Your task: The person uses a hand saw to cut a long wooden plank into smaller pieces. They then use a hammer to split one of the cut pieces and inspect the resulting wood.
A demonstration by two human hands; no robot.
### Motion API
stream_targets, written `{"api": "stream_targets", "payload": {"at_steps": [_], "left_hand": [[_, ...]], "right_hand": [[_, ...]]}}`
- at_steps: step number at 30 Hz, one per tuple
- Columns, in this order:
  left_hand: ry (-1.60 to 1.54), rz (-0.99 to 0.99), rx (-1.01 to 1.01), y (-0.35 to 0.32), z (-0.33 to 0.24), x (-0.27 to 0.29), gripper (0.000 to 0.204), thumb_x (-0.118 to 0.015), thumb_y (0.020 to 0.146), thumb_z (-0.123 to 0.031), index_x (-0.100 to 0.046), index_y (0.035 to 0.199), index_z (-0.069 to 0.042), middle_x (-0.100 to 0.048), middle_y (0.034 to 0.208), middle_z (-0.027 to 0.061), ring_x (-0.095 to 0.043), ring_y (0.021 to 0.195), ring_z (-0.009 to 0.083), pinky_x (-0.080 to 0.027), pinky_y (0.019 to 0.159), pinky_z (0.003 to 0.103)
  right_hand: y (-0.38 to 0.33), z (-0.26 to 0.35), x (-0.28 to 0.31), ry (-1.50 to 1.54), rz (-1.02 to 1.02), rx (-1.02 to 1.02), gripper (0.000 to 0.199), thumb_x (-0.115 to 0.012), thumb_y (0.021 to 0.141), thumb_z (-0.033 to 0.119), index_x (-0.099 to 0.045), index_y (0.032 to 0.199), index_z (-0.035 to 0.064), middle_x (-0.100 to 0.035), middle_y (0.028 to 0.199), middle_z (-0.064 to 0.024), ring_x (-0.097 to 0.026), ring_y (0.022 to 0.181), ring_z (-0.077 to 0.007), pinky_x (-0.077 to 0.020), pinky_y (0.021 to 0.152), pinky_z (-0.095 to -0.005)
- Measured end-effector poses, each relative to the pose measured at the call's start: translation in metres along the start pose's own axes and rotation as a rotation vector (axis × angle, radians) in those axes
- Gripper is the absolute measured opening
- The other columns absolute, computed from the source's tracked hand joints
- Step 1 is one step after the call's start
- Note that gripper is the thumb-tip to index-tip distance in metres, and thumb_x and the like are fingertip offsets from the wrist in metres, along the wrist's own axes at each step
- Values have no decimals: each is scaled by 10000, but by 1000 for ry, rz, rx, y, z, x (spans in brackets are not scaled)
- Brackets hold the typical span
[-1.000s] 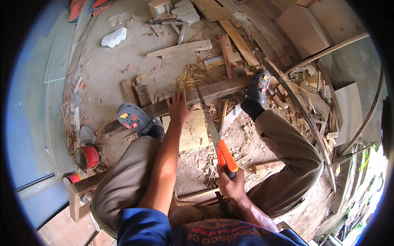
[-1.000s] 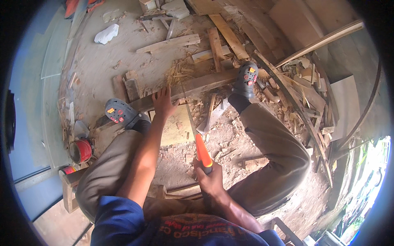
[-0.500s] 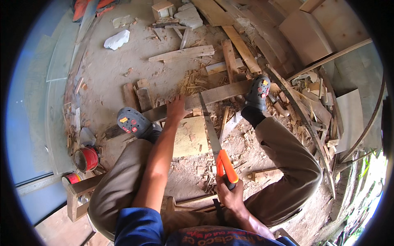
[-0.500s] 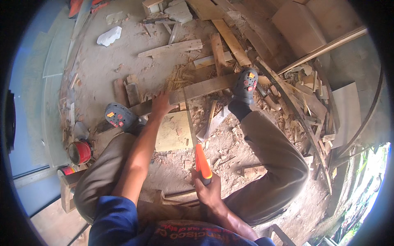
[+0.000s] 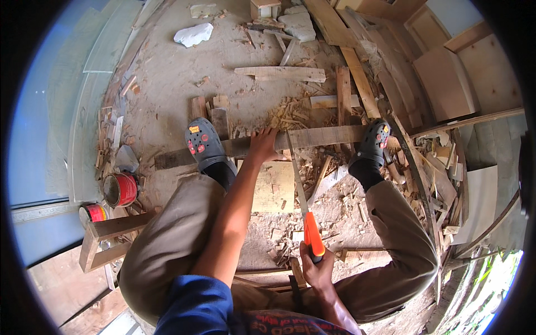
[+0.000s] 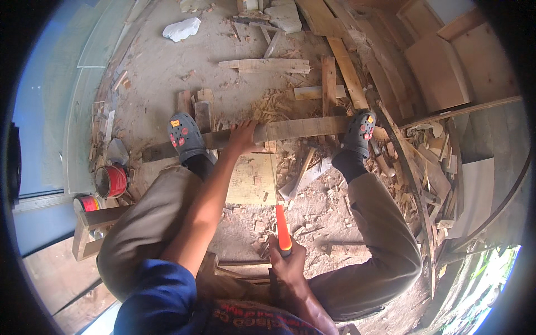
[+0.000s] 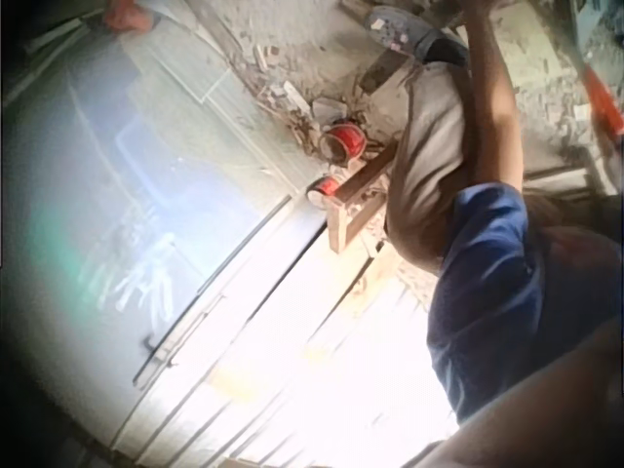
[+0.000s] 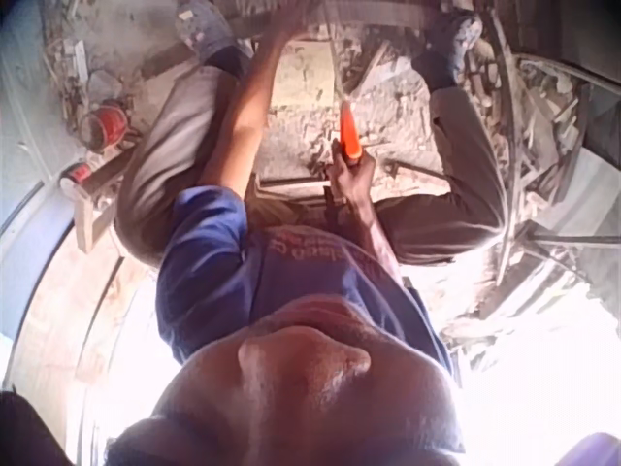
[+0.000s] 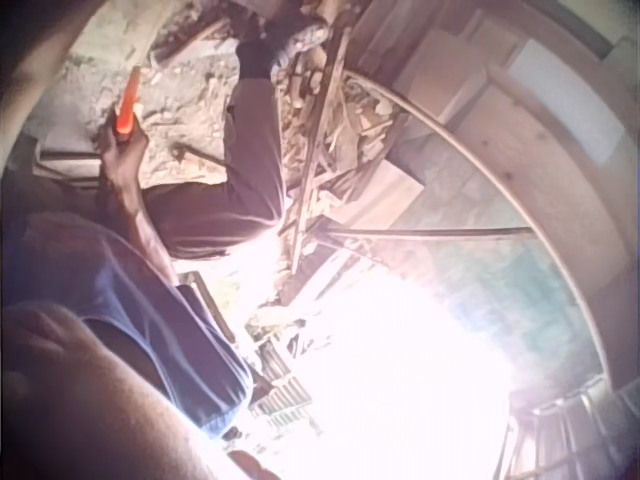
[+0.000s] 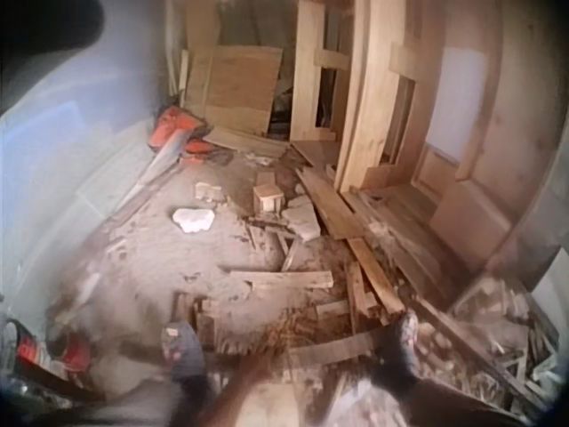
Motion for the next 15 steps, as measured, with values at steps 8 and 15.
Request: {"api": "stream_targets", "payload": {"at_steps": [8,15], "left_hand": [[-32,-123,184,20,11,4,395,-464,968,-303,-702,945,12,-692,903,220,-660,844,362,-477,795,484],[22,-355,195,8,-5,11,361,-460,932,-300,-702,826,-54,-700,832,156,-648,844,321,-422,850,461]], "right_hand": [[19,-2,9,-91,-114,-9,188,-619,906,103,-586,770,-23,-534,622,37,-464,614,-27,-392,526,-241],[186,7,-32,-269,-162,183,326,-649,879,209,-589,688,-48,-549,527,-103,-511,514,-108,-412,472,-368]]}}
Point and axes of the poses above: each hand's wrist, its own y-axis towards the middle knuckle, its own x-axis out of the back of the hand, z = x × y, the point moved 9 cm from there along y, towards the middle knuckle
